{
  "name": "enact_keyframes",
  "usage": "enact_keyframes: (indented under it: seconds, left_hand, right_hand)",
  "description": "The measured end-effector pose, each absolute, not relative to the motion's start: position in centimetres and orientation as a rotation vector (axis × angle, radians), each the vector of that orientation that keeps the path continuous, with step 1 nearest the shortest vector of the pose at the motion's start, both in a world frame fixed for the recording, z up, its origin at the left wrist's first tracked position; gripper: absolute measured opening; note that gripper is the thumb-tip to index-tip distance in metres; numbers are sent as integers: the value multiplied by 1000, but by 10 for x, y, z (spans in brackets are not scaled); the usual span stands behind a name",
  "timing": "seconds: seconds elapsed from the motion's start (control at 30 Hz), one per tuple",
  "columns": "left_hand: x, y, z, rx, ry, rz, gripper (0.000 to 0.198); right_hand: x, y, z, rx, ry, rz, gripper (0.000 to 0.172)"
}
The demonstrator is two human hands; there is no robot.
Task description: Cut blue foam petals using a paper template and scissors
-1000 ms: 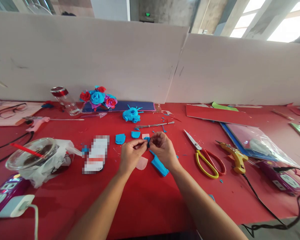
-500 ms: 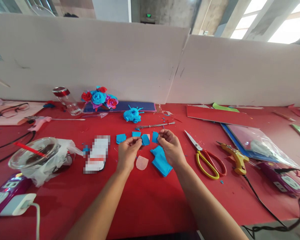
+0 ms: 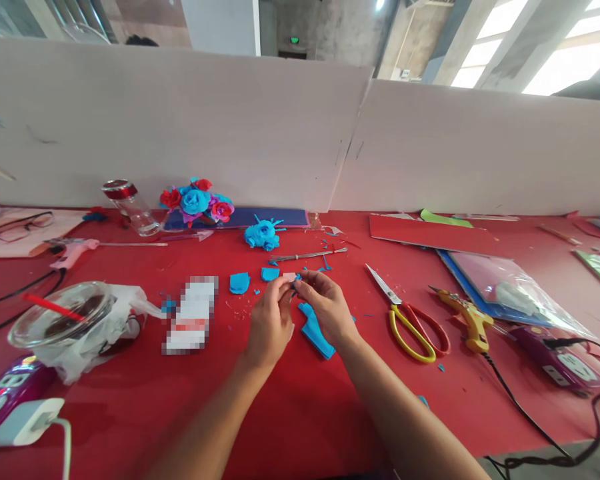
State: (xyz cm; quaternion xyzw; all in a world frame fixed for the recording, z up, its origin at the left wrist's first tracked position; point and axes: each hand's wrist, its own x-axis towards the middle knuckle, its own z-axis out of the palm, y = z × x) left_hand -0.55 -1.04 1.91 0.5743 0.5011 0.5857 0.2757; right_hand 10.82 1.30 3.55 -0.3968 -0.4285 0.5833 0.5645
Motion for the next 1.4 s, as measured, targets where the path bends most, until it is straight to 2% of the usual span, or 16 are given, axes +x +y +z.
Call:
enact_keyframes:
  seconds: [0.23,0.4,0.47,0.6,0.8,0.87,0.97,1.13,1.4]
  left_hand:
    - [-9,-4,10,1774,1347,1458,26]
    - [-22,7,23,1411,1456,1535,17]
    - [-28,12,23,1169,1425,1573,19]
    - [-39,22,14,804,1308,1595,26]
    - [-49,25,10,684,1349,1404,37]
    - [-48,24,12,686,1319,1401,36]
    - [-43,22,17,695,1281,1408,35]
    - [-38,19,21,784,1236,1319,35]
    - [-46,19,24,1237,1376,1067,21]
  right_hand:
    - [120,23,29,-1009,-1101,1326,21]
    - [147,57,8,-1419,-1459,912,29]
    - [150,73,0,-1532,-1627,760,33]
    - [142,93,-7,-1589,-1749,685,38]
    - [140,88,6,-1619,-1739,466,42]
    - [142,77,10,-1602,-1690,504,35]
    - [136,55,15,-1456,-1608,817,21]
    - [114,23,18,-1218,-1433,1259,24]
    - [121,24,6,-1245,-1417,1158,17]
